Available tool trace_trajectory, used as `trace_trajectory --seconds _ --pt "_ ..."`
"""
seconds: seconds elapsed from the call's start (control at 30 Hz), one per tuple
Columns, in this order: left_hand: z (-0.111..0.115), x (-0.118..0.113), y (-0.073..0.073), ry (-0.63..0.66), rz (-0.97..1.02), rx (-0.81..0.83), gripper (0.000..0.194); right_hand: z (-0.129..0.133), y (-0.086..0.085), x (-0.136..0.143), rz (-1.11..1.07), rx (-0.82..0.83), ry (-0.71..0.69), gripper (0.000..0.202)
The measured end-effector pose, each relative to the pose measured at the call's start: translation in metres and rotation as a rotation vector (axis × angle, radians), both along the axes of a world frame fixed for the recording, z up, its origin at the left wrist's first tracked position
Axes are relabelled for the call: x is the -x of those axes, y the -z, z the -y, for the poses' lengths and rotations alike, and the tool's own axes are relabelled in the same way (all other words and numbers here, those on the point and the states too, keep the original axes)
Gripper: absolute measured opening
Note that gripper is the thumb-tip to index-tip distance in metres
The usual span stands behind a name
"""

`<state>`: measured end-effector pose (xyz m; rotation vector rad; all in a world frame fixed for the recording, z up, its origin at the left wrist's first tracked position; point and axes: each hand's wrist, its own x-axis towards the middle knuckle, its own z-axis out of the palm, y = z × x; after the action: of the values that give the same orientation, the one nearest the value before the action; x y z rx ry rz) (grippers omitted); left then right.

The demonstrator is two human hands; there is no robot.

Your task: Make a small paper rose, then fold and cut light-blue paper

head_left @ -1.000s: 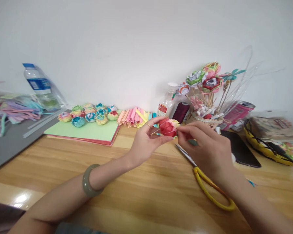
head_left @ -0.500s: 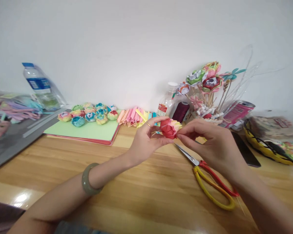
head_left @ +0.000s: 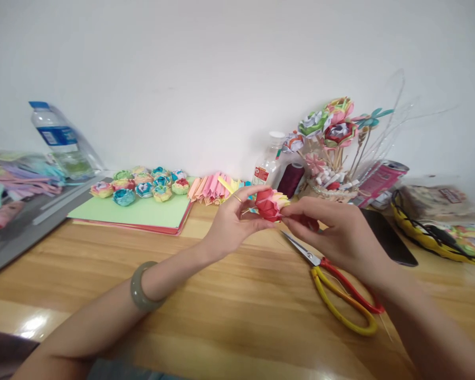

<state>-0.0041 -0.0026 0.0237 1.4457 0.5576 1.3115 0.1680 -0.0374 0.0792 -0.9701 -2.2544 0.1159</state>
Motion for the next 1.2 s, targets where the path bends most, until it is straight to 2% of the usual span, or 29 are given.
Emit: trace_trajectory --seconds 0.1,0.27,0.37,0.47,0.53,0.7,0.87,0.97,1.2 --pt "-0.001 0.001 -0.001 -0.028 -0.025 -0.012 0.051 0.000 0.001 0.000 -0.049 0.079 -0.001 0.010" --pt "0.000 0.002 -0.003 -0.002 -0.030 0.038 0.054 0.003 0.002 0.001 -0.109 0.007 0.005 0.010" --pt "-0.001 0.003 -0.003 0.035 -0.037 0.065 0.056 0.003 -0.001 0.000 -0.151 0.191 0.002 0.008" --pt "-0.001 0.004 -0.004 0.090 -0.053 0.089 0.056 0.001 -0.006 -0.002 -0.206 0.437 -0.040 0.018" --pt "-0.001 0.005 -0.005 0.119 -0.056 0.098 0.056 0.000 -0.009 -0.004 -0.217 0.512 -0.064 0.022" --pt "-0.001 0.006 -0.005 0.142 -0.051 0.102 0.055 0.001 -0.010 -0.008 -0.145 0.453 -0.080 0.022" --pt "-0.001 0.005 -0.005 0.106 -0.044 0.073 0.053 0.004 -0.008 -0.002 -0.189 0.323 0.039 0.015" --pt "-0.001 0.004 -0.006 0.095 -0.040 0.073 0.052 0.005 -0.007 0.002 -0.217 0.276 0.058 0.012" --pt "-0.003 0.007 -0.005 0.141 -0.048 0.063 0.054 0.004 -0.007 0.001 -0.210 0.328 0.055 0.014"
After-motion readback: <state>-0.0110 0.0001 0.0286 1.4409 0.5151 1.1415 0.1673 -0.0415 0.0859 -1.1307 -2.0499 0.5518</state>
